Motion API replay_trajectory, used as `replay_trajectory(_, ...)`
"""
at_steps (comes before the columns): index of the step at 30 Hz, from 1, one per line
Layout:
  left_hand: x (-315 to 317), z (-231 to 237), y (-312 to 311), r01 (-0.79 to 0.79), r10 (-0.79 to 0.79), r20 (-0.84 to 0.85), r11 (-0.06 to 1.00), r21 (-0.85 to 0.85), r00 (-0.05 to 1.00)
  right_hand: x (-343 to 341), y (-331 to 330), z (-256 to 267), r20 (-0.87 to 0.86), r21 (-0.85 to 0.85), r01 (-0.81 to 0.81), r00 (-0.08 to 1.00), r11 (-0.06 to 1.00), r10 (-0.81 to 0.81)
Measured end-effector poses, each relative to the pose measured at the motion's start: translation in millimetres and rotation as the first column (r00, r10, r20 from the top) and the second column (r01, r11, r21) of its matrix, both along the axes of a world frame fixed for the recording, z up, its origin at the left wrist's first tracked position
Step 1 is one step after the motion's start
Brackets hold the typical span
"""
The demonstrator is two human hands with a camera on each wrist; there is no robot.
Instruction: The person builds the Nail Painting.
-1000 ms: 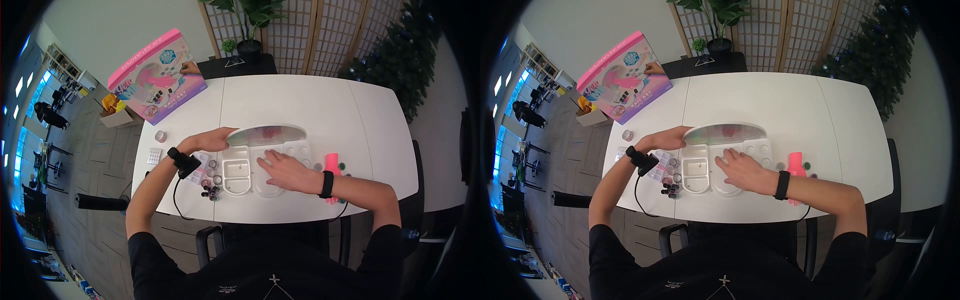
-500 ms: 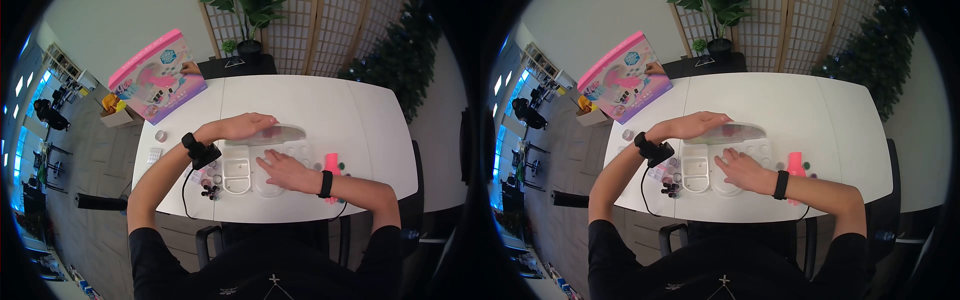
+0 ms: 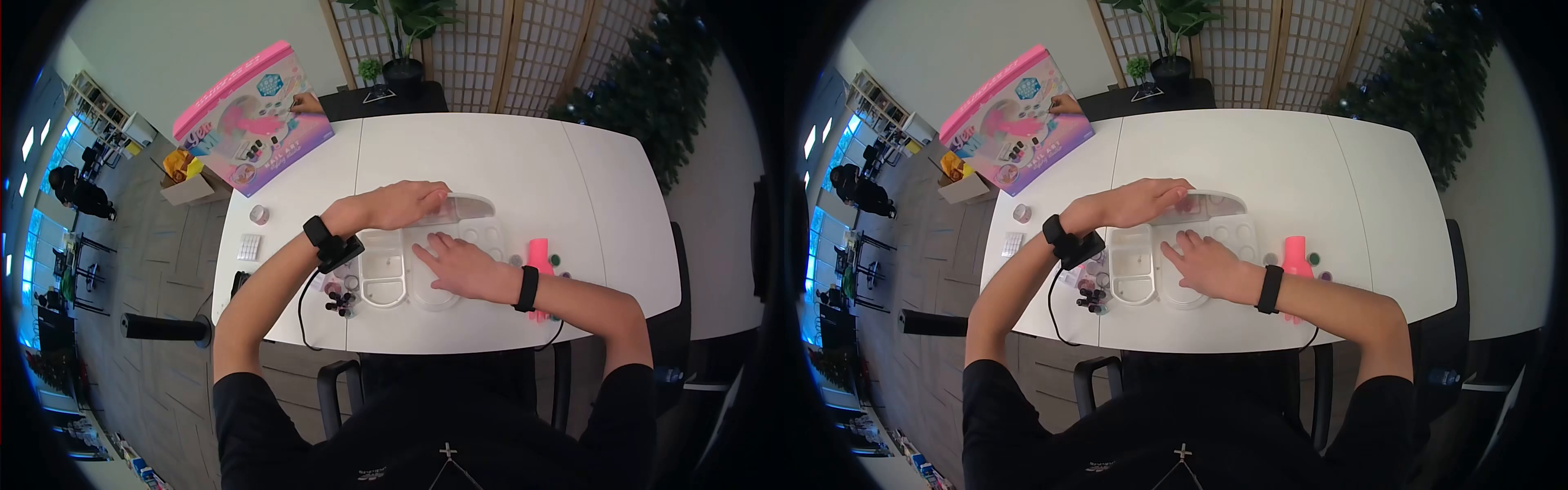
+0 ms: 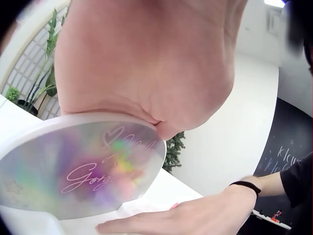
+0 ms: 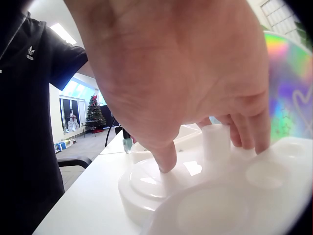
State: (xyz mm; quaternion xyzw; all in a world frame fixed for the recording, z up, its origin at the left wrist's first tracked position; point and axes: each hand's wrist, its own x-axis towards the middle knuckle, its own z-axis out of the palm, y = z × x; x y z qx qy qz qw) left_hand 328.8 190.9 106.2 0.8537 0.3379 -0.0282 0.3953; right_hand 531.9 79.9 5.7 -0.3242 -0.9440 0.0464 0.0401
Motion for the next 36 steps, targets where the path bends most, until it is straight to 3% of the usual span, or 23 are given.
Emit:
replay_trajectory(3, -0.6, -3.0, -14.7, -0.102, 0.094, 0.041, 0.925, 0.366, 0.995, 0.9, -0.8, 0.3, -0.01, -0.015, 0.006, 1.0, 1.0, -0.006)
replay_trajectory(5, -1.2, 10.8, -30.6, -0.197, 0.137, 0.16, 0.868, 0.457, 0.977, 1.7, -2.3, 3.1, -0.009, -0.039, 0.023, 1.0, 0.999, -0.024)
replay_trajectory(6, -0.4, 22.4, -39.9, -0.239, 0.144, 0.224, 0.838, 0.491, 0.964, 3.2, -4.0, 4.8, -0.043, 0.034, 0.013, 0.999, 0.999, -0.012)
replay_trajectory(8, -4.5, 53.0, -73.6, -0.356, 0.21, 0.375, 0.855, 0.378, 0.903, 12.1, -8.8, 10.5, -0.092, 0.179, 0.008, 0.996, 0.984, 0.008)
replay_trajectory(11, -16.2, 81.4, -136.1, -0.407, 0.241, 0.469, 0.866, 0.291, 0.849, 37.4, -30.7, 44.8, -0.3, 0.07, 0.12, 0.949, 0.99, -0.094)
replay_trajectory(15, -29.8, 88.9, -213.0, -0.424, 0.334, 0.443, 0.898, 0.119, 0.832, 115.8, -67.7, 109.9, -0.183, -0.214, 0.342, 0.906, 0.915, -0.381)
replay_trajectory(18, -24.9, 44.1, -233.7, -0.414, 0.323, 0.48, 0.905, 0.096, 0.816, 176.5, -87.6, 110.0, -0.003, -0.245, 0.55, 0.823, 0.798, -0.568)
replay_trajectory(21, -8.1, -11.5, -243.5, -0.462, 0.386, 0.458, 0.885, 0.062, 0.801, 220.3, -106.4, 76.5, 0.076, -0.211, 0.621, 0.78, 0.755, -0.621)
replay_trajectory(27, 27.0, -91.8, -247.5, -0.396, 0.263, 0.446, 0.887, 0.238, 0.856, 227.3, -127.0, 47.3, 0.081, -0.254, 0.66, 0.743, 0.707, -0.665)
replay_trajectory(30, 35.9, -105.3, -248.5, -0.367, 0.239, 0.421, 0.894, 0.256, 0.875, 220.8, -137.7, 42.2, 0.032, -0.324, 0.624, 0.758, 0.711, -0.651)
replay_trajectory(36, 42.9, -115.2, -249.1, -0.328, 0.229, 0.427, 0.928, 0.175, 0.875, 220.8, -154.4, 39.3, -0.017, -0.267, 0.661, 0.724, 0.701, -0.689)
